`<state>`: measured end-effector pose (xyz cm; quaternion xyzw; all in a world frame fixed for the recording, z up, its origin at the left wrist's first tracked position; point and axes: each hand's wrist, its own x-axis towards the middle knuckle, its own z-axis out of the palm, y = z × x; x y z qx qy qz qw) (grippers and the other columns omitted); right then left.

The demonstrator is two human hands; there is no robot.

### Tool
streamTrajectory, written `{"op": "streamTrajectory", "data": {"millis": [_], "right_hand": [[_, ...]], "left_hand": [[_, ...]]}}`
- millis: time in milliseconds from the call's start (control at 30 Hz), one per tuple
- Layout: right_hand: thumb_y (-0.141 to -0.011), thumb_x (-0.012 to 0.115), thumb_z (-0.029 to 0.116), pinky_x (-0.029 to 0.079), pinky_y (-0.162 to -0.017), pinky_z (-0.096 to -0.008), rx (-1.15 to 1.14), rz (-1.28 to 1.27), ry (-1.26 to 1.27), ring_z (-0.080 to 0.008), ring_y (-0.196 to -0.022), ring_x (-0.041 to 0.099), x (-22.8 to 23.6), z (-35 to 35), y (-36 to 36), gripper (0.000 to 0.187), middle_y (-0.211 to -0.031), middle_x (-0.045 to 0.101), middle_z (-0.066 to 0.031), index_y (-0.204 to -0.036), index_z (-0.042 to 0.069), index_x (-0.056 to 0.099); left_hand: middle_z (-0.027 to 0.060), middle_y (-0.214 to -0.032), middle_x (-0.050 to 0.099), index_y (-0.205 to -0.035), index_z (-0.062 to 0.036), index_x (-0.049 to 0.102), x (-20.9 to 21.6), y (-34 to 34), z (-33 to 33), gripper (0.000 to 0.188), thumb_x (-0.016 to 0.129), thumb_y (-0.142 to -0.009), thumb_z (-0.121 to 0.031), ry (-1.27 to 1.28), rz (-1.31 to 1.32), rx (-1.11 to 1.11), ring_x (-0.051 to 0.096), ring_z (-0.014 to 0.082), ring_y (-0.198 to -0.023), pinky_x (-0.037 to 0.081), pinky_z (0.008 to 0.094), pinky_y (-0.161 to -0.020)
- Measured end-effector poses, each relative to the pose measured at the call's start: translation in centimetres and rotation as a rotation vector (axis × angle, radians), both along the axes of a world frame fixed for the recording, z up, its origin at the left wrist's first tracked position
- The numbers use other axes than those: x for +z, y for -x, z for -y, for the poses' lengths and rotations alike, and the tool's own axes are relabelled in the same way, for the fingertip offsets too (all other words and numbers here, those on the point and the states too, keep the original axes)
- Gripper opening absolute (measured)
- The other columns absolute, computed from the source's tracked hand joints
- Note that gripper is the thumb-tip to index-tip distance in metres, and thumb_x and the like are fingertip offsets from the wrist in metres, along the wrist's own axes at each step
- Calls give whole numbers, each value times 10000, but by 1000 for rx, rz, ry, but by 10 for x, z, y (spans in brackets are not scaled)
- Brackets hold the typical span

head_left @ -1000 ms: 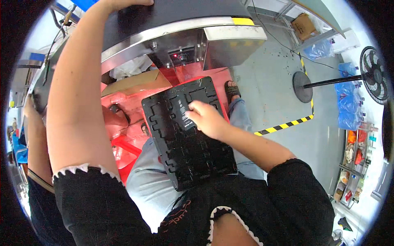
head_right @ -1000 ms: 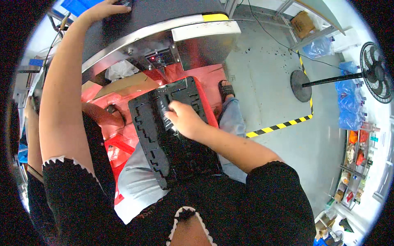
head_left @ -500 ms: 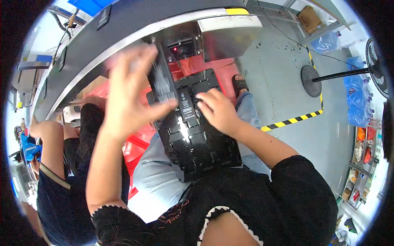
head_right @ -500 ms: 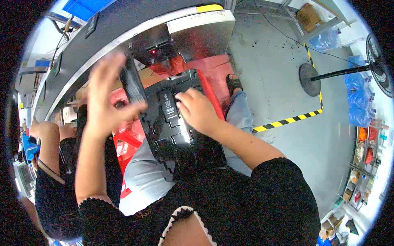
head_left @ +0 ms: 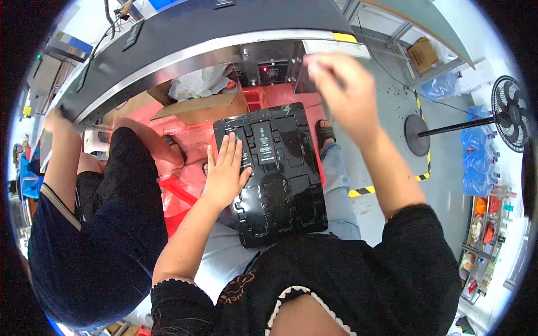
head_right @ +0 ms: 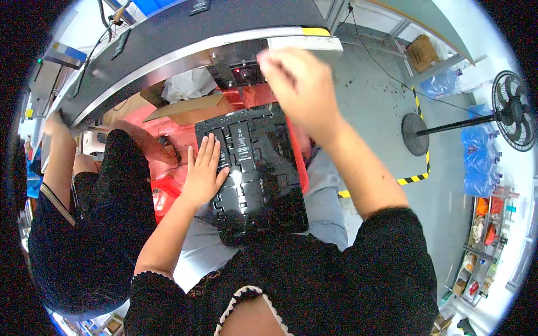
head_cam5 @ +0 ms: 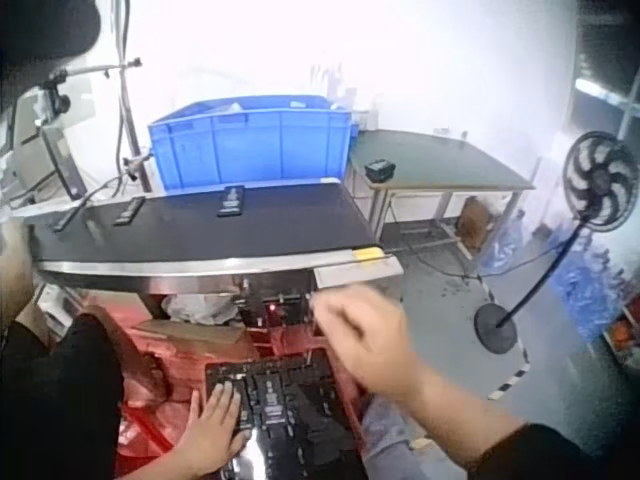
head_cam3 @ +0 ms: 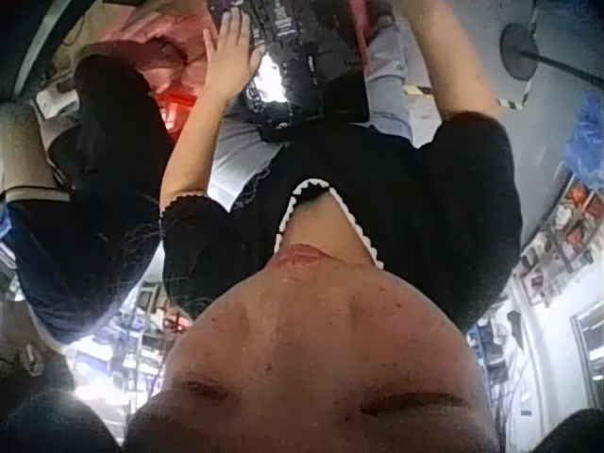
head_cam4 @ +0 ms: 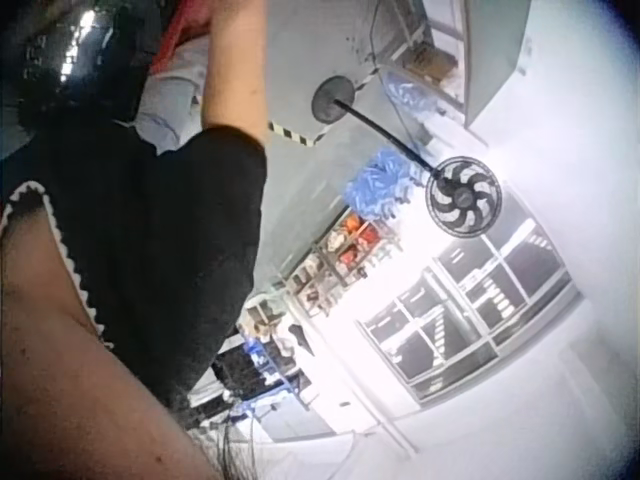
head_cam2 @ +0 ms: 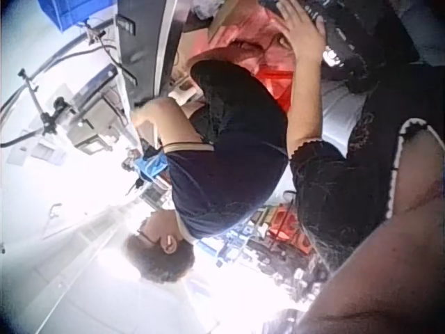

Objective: The person sits on the floor and repeatedly picks up black battery modules from a tray, places them into a machine slot, and returns them to the tray. The person handles the modules one at a time in a repetitive loop.

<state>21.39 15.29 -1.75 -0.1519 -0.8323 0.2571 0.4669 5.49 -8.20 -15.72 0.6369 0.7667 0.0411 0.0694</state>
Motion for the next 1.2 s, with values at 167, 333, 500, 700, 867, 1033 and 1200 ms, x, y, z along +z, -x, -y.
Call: {"op": "streamTrajectory", "data": {"millis": [167, 333, 500, 700, 867, 1033, 1200], "right_hand": [[-888, 641, 317, 517, -827, -398, -194, 170, 111, -314, -880, 670, 49, -78, 99, 345, -963, 705, -162, -935, -22, 688], [-837, 651, 450, 497, -909, -412, -476, 749, 109, -345, -1026, 652, 58, -138, 188, 463, -1065, 687, -203, -1043, 39, 710], [-768, 698, 499, 504, -918, -400, -327, 1115, 63, -342, -1054, 650, 43, -206, 220, 513, -1089, 686, -195, -1038, 64, 731], [-850, 669, 256, 497, -617, -376, 56, 225, 711, -258, -595, 597, 53, -164, 121, 251, -681, 653, -118, -847, 8, 709], [-872, 686, 409, 370, -521, -288, 319, 543, 637, -103, -559, 441, 43, -34, 32, 414, -596, 482, 26, -675, 64, 569], [-945, 580, 352, 428, -589, -362, 251, 670, 833, -192, -615, 532, -73, 25, -25, 412, -646, 549, -99, -689, 34, 524], [-967, 500, 321, 504, -660, -479, 54, 874, 399, -375, -737, 638, -139, 47, -45, 396, -742, 628, -185, -740, 7, 582]], "left_hand": [[200, -1546, 259, -1437, 19, 368, 15, 6, -10, 703, 561, -907, -401, 58, -143, -75, 193, 330, -1459, 106, 604, -1157], [223, -1494, 352, -1389, 48, 437, 16, 15, -7, 678, 537, -912, -423, 123, -348, -251, 235, 327, -1446, 110, 605, -1160], [179, -1411, 463, -1262, -34, 590, 66, 39, -35, 457, 582, -906, -320, -47, -150, -395, 371, 317, -1369, 198, 592, -1146], [150, -1200, 629, -1153, -43, 649, 177, 151, -150, 352, 708, -825, -157, -902, -150, -254, 562, 301, -1172, 409, 391, -1020], [277, -1568, 147, -1480, -115, 331, 189, 231, -204, 905, 754, -683, -178, -507, -60, 115, 70, 392, -1478, 152, 474, -1183], [200, -1586, 178, -1534, -167, 252, 197, 224, -256, 906, 711, -760, -269, 19, 453, 88, 170, 331, -1458, 110, 426, -1184], [198, -1575, 208, -1513, -212, 317, 202, 189, -273, 892, 745, -775, -472, 59, 328, 78, 225, 341, -1436, 151, 432, -1176]]}}
